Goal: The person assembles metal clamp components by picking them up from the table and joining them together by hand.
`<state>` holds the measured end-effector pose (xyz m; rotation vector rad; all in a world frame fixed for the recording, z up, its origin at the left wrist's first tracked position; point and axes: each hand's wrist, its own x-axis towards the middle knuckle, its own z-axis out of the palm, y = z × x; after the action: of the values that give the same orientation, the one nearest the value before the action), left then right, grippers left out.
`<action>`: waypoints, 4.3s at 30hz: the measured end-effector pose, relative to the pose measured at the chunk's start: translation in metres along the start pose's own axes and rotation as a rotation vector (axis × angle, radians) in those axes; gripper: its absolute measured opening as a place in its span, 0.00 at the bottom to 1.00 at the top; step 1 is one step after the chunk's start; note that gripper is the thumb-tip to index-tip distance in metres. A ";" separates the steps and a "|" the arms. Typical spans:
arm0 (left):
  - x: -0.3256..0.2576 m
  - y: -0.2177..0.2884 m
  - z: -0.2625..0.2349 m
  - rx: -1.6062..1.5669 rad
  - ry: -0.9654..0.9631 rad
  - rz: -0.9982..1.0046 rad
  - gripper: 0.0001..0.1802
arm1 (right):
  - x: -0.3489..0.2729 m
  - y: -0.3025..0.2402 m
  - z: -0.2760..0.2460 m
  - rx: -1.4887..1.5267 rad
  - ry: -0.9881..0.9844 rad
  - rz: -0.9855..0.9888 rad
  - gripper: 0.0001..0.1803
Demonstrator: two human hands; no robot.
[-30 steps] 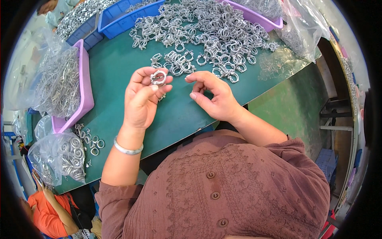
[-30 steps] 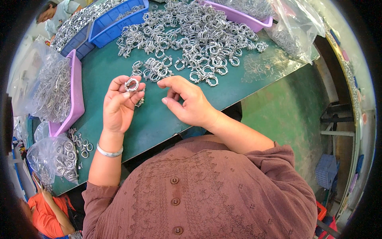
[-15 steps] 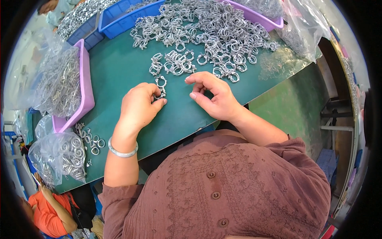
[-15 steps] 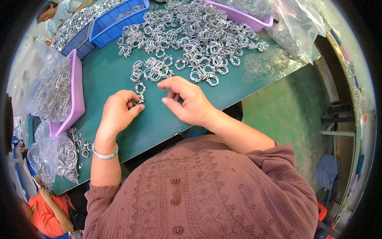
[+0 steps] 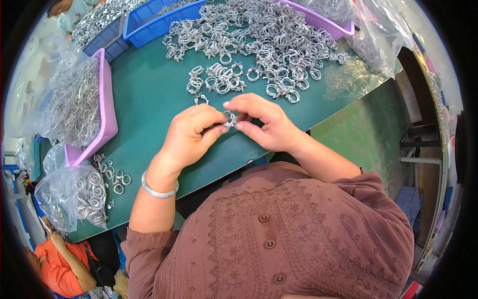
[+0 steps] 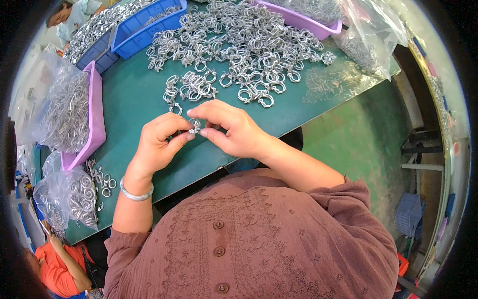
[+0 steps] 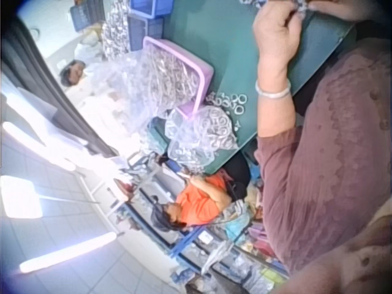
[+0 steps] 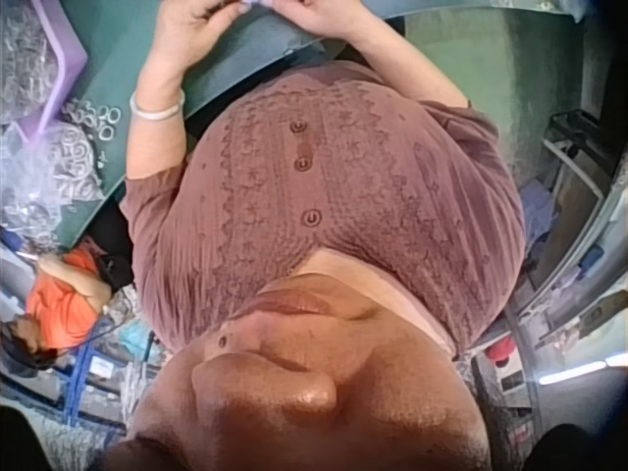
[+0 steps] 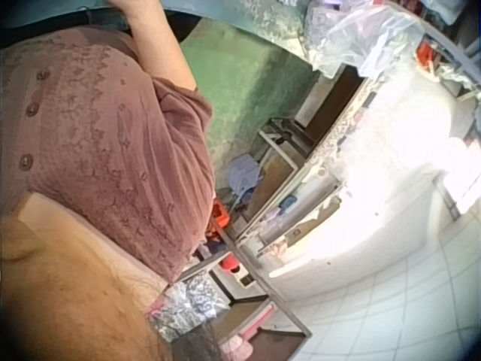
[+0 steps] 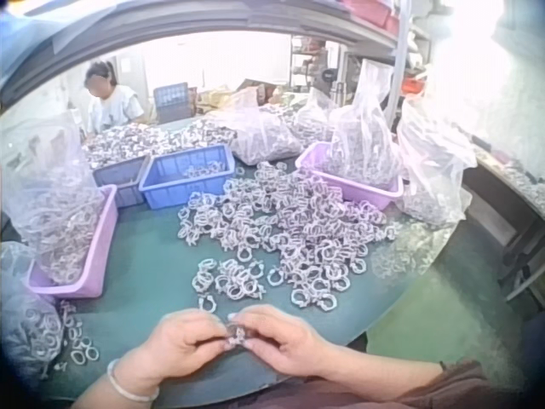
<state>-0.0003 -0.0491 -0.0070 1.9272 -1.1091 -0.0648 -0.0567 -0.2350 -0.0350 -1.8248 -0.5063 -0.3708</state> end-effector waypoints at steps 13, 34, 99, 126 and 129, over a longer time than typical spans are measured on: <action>-0.002 0.003 0.013 -0.317 0.111 -0.300 0.15 | -0.004 0.005 -0.002 -0.106 0.016 -0.056 0.12; -0.003 -0.002 0.015 -0.083 0.104 -0.152 0.16 | -0.007 0.005 0.002 -0.016 0.120 0.030 0.19; -0.004 -0.016 0.018 -0.296 0.078 -0.150 0.19 | -0.007 0.000 -0.005 0.062 0.044 0.131 0.12; -0.004 -0.006 0.015 -0.497 0.036 -0.371 0.07 | -0.008 0.007 -0.003 0.100 0.059 0.043 0.12; -0.004 -0.004 0.014 -0.497 0.049 -0.391 0.07 | -0.007 0.005 -0.003 0.088 0.050 0.057 0.12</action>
<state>-0.0055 -0.0545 -0.0197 1.6506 -0.5948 -0.4619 -0.0598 -0.2406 -0.0415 -1.7373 -0.4280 -0.3493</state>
